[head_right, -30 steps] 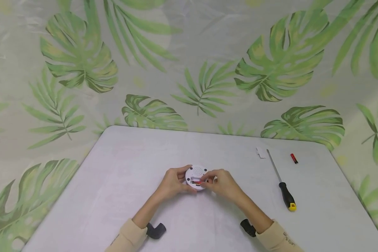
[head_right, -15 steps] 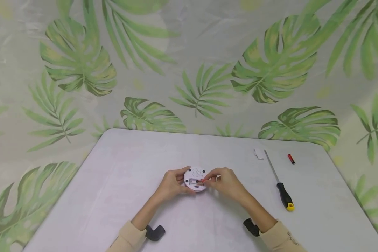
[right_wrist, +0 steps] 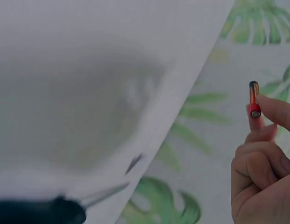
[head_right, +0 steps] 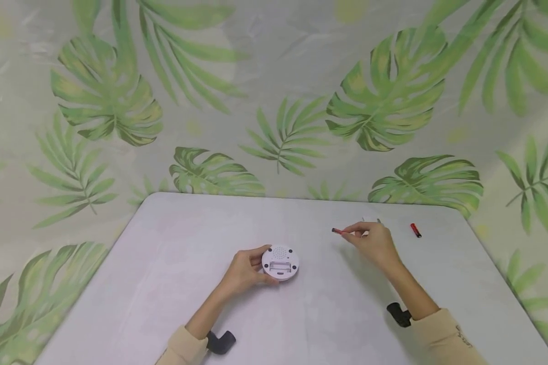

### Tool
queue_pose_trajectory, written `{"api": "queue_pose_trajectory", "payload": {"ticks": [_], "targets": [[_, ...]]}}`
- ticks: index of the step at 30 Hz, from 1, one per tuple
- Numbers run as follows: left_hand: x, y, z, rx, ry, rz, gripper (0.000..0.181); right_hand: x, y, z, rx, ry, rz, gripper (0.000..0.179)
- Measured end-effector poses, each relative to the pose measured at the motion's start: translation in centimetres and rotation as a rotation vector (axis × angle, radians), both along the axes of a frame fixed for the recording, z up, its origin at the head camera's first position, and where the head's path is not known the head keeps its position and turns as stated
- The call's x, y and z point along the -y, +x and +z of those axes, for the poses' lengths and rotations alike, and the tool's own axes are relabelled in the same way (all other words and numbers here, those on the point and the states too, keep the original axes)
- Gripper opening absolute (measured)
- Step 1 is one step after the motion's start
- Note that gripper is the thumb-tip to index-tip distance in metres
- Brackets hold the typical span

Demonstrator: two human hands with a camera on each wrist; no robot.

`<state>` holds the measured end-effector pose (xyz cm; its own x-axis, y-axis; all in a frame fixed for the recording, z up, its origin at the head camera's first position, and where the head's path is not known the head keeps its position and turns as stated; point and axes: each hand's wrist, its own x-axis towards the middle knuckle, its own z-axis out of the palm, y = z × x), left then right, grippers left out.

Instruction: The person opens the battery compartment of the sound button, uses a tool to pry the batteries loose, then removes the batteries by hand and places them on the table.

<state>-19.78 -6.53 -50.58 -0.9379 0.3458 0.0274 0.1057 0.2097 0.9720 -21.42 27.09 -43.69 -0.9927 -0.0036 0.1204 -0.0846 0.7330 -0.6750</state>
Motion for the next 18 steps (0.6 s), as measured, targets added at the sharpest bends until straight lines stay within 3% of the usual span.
{"api": "queue_pose_trajectory", "payload": {"ticks": [9,14,18], "targets": [[0.2,0.1,0.0,0.014,0.014,0.008,0.091,-10.1,-2.9,0.0,0.011,-0.013,-0.314,0.046],[0.0,0.2,-0.2,0.016,0.023,0.002,0.09,-15.6,-3.8,-1.4,0.059,0.004,-0.497,0.045],[-0.1,0.2,0.0,0.024,0.024,0.007,0.091,-18.0,-4.2,-2.5,0.133,0.013,-0.582,0.039]]}}
